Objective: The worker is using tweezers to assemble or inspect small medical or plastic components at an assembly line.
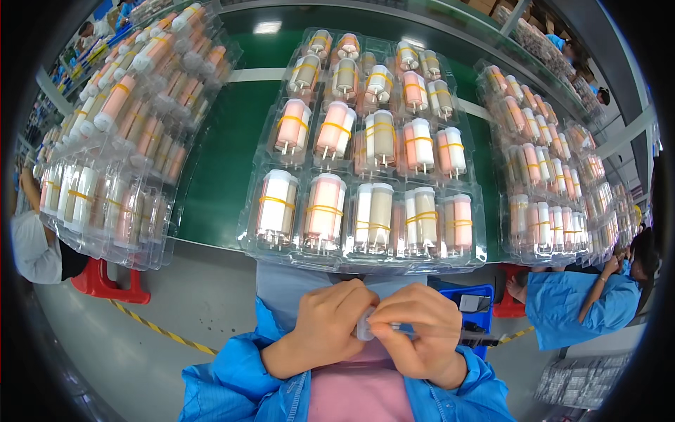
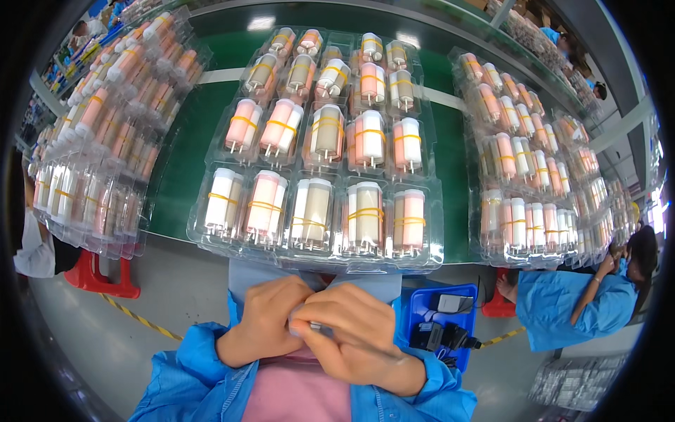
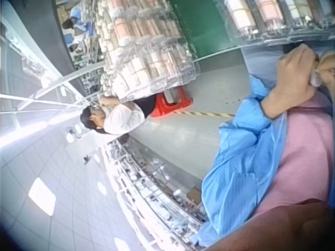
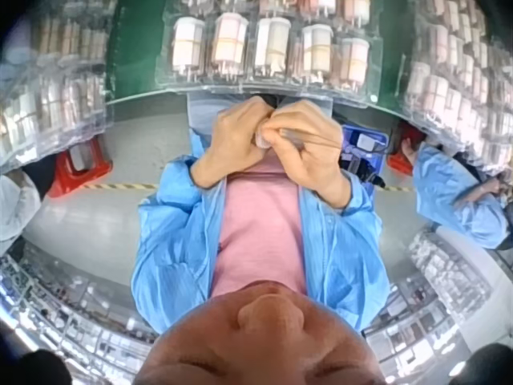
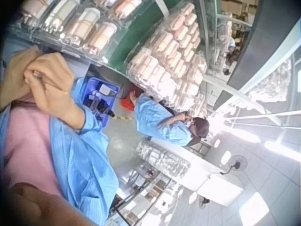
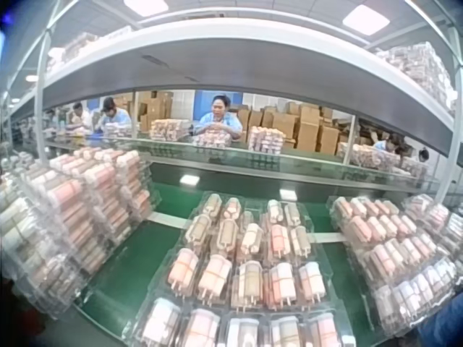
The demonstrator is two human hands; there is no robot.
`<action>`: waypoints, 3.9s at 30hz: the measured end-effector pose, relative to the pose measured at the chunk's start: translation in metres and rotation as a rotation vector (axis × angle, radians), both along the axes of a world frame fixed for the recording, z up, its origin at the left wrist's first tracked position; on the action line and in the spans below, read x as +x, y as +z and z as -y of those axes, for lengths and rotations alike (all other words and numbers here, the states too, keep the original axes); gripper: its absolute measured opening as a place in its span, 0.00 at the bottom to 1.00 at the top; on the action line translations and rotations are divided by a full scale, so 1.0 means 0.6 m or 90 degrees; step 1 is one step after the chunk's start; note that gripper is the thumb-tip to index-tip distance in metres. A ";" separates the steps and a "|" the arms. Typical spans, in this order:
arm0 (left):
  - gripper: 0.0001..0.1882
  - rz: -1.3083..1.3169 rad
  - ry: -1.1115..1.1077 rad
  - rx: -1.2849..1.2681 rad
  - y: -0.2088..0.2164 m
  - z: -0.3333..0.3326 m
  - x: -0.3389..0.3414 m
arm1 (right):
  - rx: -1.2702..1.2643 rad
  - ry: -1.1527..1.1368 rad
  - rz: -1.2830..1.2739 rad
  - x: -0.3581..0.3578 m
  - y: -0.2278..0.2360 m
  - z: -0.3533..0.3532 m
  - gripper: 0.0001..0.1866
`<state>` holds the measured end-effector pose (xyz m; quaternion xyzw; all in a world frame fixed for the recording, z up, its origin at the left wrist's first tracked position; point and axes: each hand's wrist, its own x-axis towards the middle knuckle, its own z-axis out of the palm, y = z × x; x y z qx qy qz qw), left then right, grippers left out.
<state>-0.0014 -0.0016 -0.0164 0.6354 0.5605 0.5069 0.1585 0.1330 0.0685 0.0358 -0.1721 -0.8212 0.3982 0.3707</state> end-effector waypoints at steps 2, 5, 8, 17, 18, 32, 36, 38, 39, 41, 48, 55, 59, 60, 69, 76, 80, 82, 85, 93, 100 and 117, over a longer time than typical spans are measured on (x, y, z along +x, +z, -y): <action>0.09 0.094 -0.022 -0.009 0.008 0.000 0.002 | -0.129 -0.025 -0.093 0.006 -0.010 0.002 0.06; 0.11 0.159 -0.052 -0.052 0.011 0.004 -0.002 | -0.186 -0.057 -0.187 0.017 -0.025 0.000 0.07; 0.12 0.187 -0.060 -0.049 0.013 0.001 -0.001 | -0.195 -0.063 -0.192 0.020 -0.030 0.000 0.07; 0.12 0.188 -0.051 -0.052 0.014 0.000 0.001 | -0.171 -0.015 -0.157 0.020 -0.034 0.003 0.07; 0.13 0.189 -0.058 -0.055 0.012 0.000 0.000 | -0.173 -0.011 -0.145 0.025 -0.030 0.010 0.07; 0.21 0.245 -0.110 -0.064 -0.009 0.004 0.011 | -0.296 0.000 -0.197 0.030 -0.042 0.018 0.09; 0.20 0.358 -0.090 -0.139 0.000 0.015 0.022 | -0.259 0.036 -0.177 0.027 -0.035 0.012 0.09; 0.19 0.349 -0.082 -0.142 -0.001 0.014 0.019 | -0.224 0.012 -0.173 0.028 -0.032 0.011 0.08; 0.18 0.319 -0.084 -0.129 -0.003 0.012 0.016 | -0.210 0.023 -0.167 0.029 -0.032 0.010 0.08; 0.18 0.260 -0.085 -0.101 -0.007 0.010 0.009 | -0.182 0.047 -0.156 0.028 -0.030 0.008 0.08; 0.16 0.243 -0.059 -0.067 -0.006 0.009 0.009 | -0.153 0.067 -0.096 0.018 -0.026 0.005 0.08; 0.14 0.258 -0.038 -0.064 0.002 0.005 0.012 | -0.158 0.059 -0.092 0.017 -0.028 0.005 0.07; 0.14 0.260 -0.038 -0.069 0.001 0.005 0.012 | -0.164 0.055 -0.092 0.017 -0.029 0.006 0.07; 0.14 0.257 -0.036 -0.068 0.001 0.005 0.012 | -0.166 0.054 -0.091 0.017 -0.029 0.006 0.07; 0.14 0.244 -0.033 -0.065 0.000 0.005 0.013 | -0.176 0.039 -0.090 0.016 -0.029 0.009 0.07; 0.14 0.213 -0.045 -0.056 -0.010 0.006 0.010 | -0.188 0.018 -0.087 0.016 -0.028 0.011 0.06; 0.13 0.229 -0.022 -0.064 -0.001 0.005 0.014 | -0.197 0.011 -0.089 0.015 -0.028 0.012 0.05; 0.13 0.210 -0.034 -0.058 -0.005 0.005 0.011 | -0.195 0.007 -0.087 0.015 -0.027 0.013 0.05; 0.14 0.186 -0.030 -0.052 -0.008 0.005 0.010 | -0.179 -0.001 -0.080 0.014 -0.026 0.014 0.05; 0.16 0.115 -0.010 -0.019 -0.007 0.005 0.006 | -0.087 0.037 -0.045 0.011 -0.020 0.009 0.07; 0.17 -0.059 0.051 0.000 -0.009 0.001 0.001 | -0.020 0.009 0.020 0.007 -0.011 0.010 0.07; 0.13 0.214 -0.050 -0.047 -0.002 0.005 0.008 | -0.142 -0.003 -0.127 0.017 -0.032 0.008 0.06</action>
